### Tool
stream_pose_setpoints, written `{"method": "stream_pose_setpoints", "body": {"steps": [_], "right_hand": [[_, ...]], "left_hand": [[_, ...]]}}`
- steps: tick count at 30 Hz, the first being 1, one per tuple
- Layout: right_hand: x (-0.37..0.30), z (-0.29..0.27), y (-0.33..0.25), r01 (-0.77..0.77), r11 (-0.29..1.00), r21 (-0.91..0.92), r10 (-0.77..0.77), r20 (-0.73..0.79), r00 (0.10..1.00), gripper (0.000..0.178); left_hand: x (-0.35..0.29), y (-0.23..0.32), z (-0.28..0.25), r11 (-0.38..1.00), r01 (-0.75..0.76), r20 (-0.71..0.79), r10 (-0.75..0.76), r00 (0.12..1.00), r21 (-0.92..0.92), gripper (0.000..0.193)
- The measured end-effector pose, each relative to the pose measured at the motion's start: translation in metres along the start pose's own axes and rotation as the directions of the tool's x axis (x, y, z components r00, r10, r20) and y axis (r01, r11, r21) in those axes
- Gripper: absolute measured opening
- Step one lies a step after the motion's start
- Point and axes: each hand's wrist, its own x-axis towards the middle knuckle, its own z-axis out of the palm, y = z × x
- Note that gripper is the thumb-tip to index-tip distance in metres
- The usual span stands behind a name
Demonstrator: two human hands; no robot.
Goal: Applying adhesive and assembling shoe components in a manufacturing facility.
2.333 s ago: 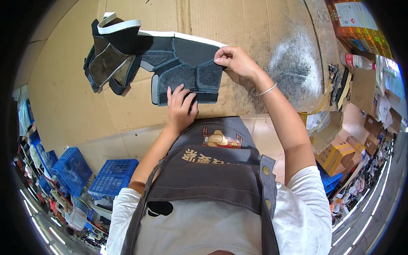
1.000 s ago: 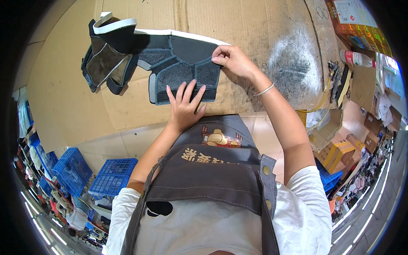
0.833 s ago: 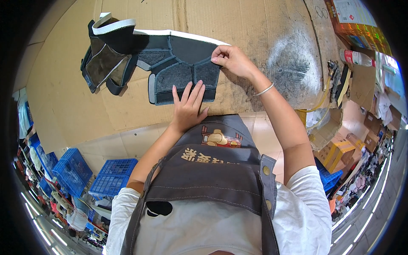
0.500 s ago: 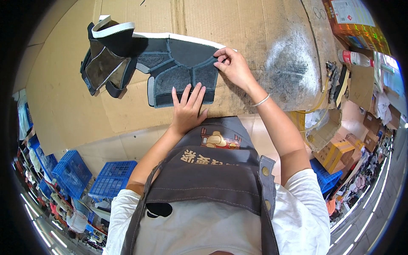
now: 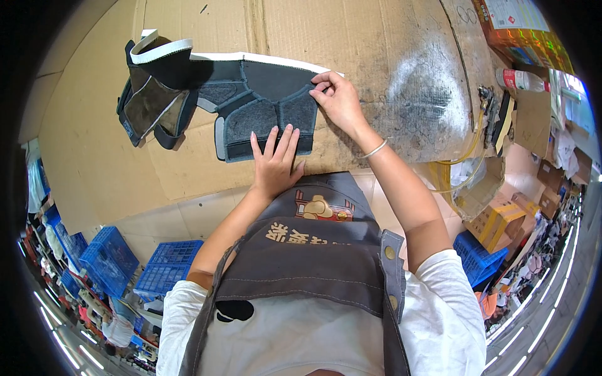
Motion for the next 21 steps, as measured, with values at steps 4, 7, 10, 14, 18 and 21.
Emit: {"method": "stream_pose_setpoints", "body": {"steps": [4,7,10,14,18,21], "right_hand": [[0.001,-0.003,-0.002,-0.022,0.999,-0.041,0.023,0.023,0.999,0.027],[0.002,-0.004,-0.003,-0.012,0.998,-0.063,0.014,0.027,1.0,0.031],[-0.001,-0.003,-0.007,-0.006,0.995,-0.101,0.008,0.027,1.0,0.037],[-0.003,-0.002,-0.003,0.036,0.998,-0.058,-0.037,-0.001,0.999,0.043],[-0.005,-0.005,0.004,0.041,0.999,0.033,-0.042,0.035,0.999,0.047],[-0.008,-0.008,0.005,0.023,0.984,0.178,-0.031,0.04,0.999,0.04]], "left_hand": [[0.0,0.001,0.002,1.0,-0.001,0.005,0.001,1.0,0.016,0.068],[0.0,0.002,0.003,1.0,0.001,-0.005,-0.001,1.0,0.019,0.068],[0.0,0.002,0.004,1.0,0.0,-0.029,0.0,1.0,0.018,0.068],[0.0,0.001,0.004,1.0,0.008,-0.012,-0.008,1.0,0.003,0.068],[-0.001,0.0,0.004,1.0,0.009,-0.023,-0.009,1.0,-0.015,0.07],[0.0,-0.001,0.003,0.999,0.01,-0.005,-0.011,1.0,-0.045,0.071]]}}
